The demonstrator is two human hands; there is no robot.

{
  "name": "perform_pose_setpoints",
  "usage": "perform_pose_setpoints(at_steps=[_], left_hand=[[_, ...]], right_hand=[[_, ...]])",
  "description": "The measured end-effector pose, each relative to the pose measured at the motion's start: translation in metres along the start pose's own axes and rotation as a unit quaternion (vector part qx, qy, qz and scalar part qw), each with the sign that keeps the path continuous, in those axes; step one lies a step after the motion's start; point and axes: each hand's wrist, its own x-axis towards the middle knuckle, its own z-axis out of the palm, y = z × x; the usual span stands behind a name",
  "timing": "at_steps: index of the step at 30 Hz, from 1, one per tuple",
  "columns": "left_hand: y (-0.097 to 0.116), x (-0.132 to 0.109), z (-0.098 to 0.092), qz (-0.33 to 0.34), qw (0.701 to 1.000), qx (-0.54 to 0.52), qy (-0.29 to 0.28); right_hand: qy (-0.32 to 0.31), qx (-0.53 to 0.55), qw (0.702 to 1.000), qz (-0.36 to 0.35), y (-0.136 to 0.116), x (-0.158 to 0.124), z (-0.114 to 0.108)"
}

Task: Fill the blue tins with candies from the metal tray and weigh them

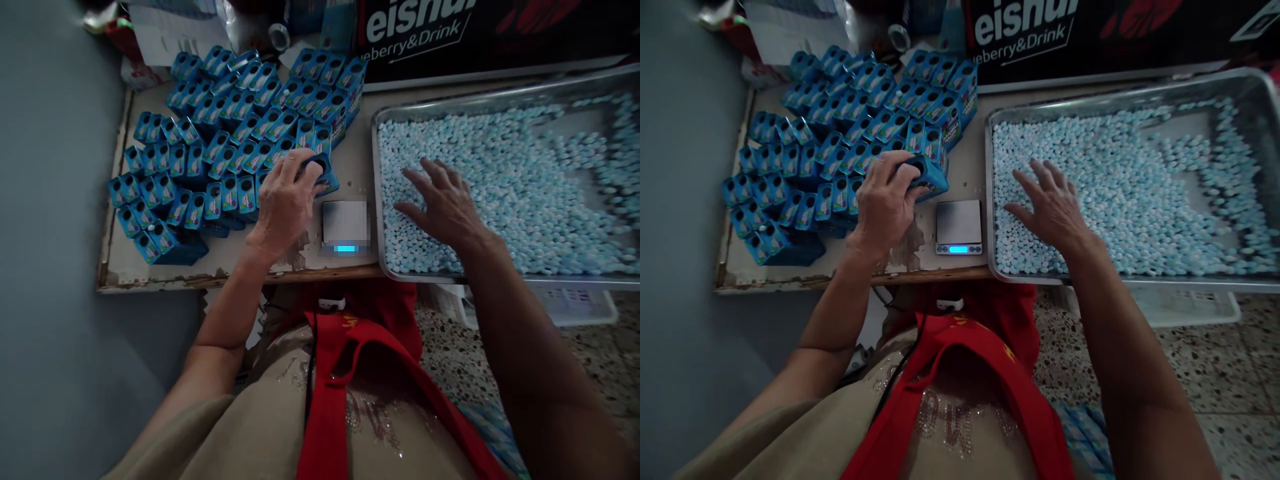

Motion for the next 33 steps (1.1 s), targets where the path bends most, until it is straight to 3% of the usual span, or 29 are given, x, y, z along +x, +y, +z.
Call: perform_pose_setpoints(at_steps=[6,10,15,18,20,22,24,29,31,33], left_hand=[[-0.005,-0.004,-0.011,0.048,0.998,0.009,0.032],[-0.007,-0.009,-0.008,0.062,0.997,-0.024,0.026],[0.002,-0.009,0.004,0.102,0.994,-0.044,-0.002],[0.01,-0.006,0.012,0.129,0.99,-0.056,-0.015],[0.015,-0.004,0.018,0.141,0.988,-0.064,-0.025],[0.019,-0.001,0.023,0.151,0.985,-0.072,-0.036],[0.022,0.001,0.028,0.16,0.983,-0.081,-0.043],[0.025,0.003,0.04,0.179,0.975,-0.12,-0.057],[0.023,0.001,0.042,0.173,0.973,-0.146,-0.052],[0.019,-0.001,0.039,0.162,0.971,-0.171,-0.036]], right_hand=[[-0.044,-0.01,0.996,-0.075,0.002,-0.001,0.011],[-0.024,-0.083,0.995,-0.057,-0.003,0.006,0.016],[-0.057,-0.089,0.992,-0.065,-0.01,0.014,0.016],[-0.07,-0.035,0.997,-0.002,-0.012,0.016,0.013],[-0.025,0.078,0.993,0.081,-0.009,0.019,0.011],[0.047,0.255,0.953,0.157,-0.001,0.023,0.007],[0.084,0.423,0.882,0.193,0.01,0.025,0.001],[0.026,0.71,0.667,0.226,0.029,0.019,-0.018],[0.011,0.742,0.618,0.259,0.027,0.014,-0.022],[-0.015,0.747,0.604,0.279,0.02,0.01,-0.024]])
